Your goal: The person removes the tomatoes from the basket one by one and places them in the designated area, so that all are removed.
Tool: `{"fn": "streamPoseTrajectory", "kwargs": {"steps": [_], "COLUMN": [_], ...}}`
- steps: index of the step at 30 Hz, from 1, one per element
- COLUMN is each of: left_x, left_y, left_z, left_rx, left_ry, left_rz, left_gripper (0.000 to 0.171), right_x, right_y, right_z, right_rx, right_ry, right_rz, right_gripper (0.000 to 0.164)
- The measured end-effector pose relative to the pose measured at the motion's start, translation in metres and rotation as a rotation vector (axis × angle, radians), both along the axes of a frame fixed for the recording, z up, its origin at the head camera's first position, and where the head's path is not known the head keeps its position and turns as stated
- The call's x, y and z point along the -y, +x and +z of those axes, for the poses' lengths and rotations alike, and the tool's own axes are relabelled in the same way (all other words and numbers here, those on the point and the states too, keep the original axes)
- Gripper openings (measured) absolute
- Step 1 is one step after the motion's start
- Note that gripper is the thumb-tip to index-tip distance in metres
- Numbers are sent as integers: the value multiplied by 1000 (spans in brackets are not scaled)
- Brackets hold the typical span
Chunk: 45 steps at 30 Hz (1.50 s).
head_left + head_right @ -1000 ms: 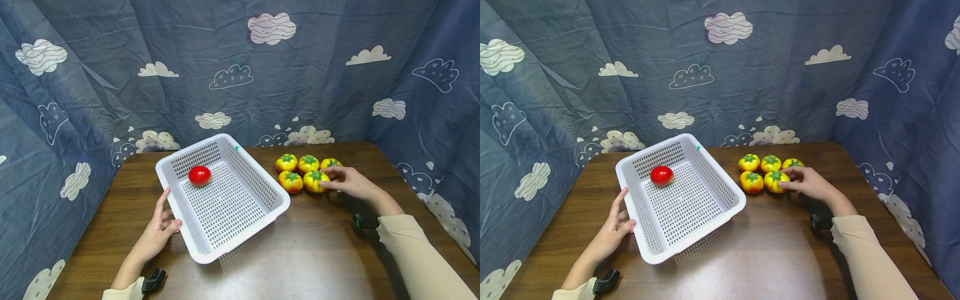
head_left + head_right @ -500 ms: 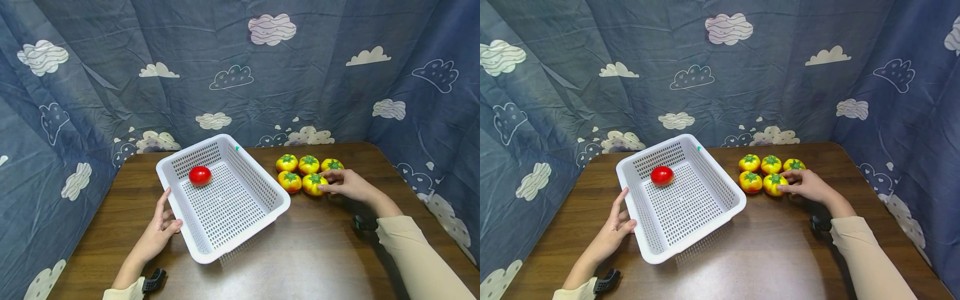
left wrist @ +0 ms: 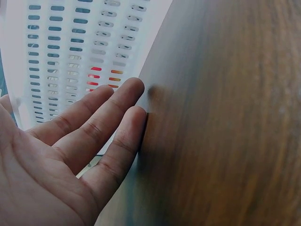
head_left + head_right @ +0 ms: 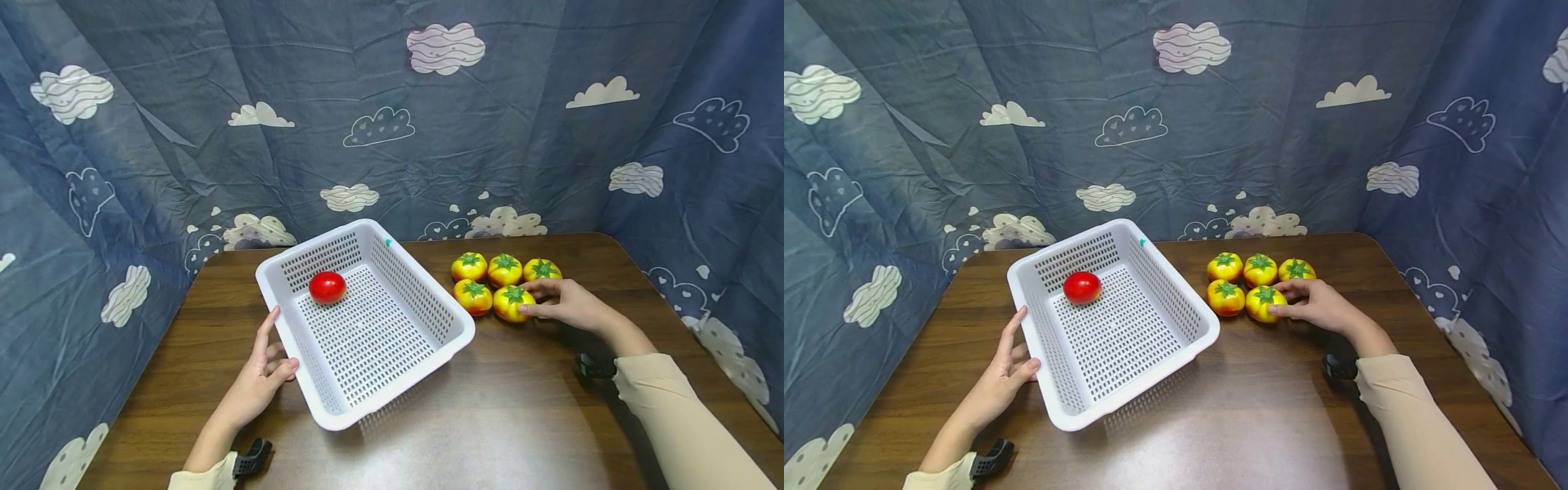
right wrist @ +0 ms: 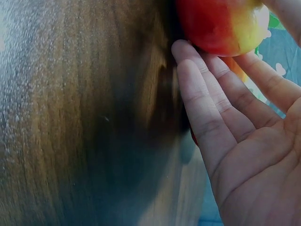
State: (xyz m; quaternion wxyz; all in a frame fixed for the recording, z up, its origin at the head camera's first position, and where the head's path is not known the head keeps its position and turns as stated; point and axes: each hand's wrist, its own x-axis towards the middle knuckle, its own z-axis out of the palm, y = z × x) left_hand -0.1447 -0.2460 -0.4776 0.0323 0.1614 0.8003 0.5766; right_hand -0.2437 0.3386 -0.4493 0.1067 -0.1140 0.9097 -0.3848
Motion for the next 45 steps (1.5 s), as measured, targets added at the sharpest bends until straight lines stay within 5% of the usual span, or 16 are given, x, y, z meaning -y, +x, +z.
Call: {"fn": "streamPoseTrajectory", "kwargs": {"steps": [14, 22, 35, 45], "left_x": [-1, 0, 0, 0], "left_y": [1, 1, 0, 0], "left_z": [2, 2, 1, 1], "left_rx": [-2, -1, 4, 5], "left_ry": [-12, -16, -17, -18], "left_rz": [4, 14, 12, 12], "left_gripper": [93, 93, 93, 94], "right_x": [-1, -5, 2, 40], "right_y": [2, 3, -5, -19], "right_z": [3, 9, 45, 85], "right_rx": [-27, 77, -79, -147], "right_ry": [19, -51, 166, 124], "right_rz": [15, 37, 30, 37], "right_gripper": [56, 62, 59, 57]}}
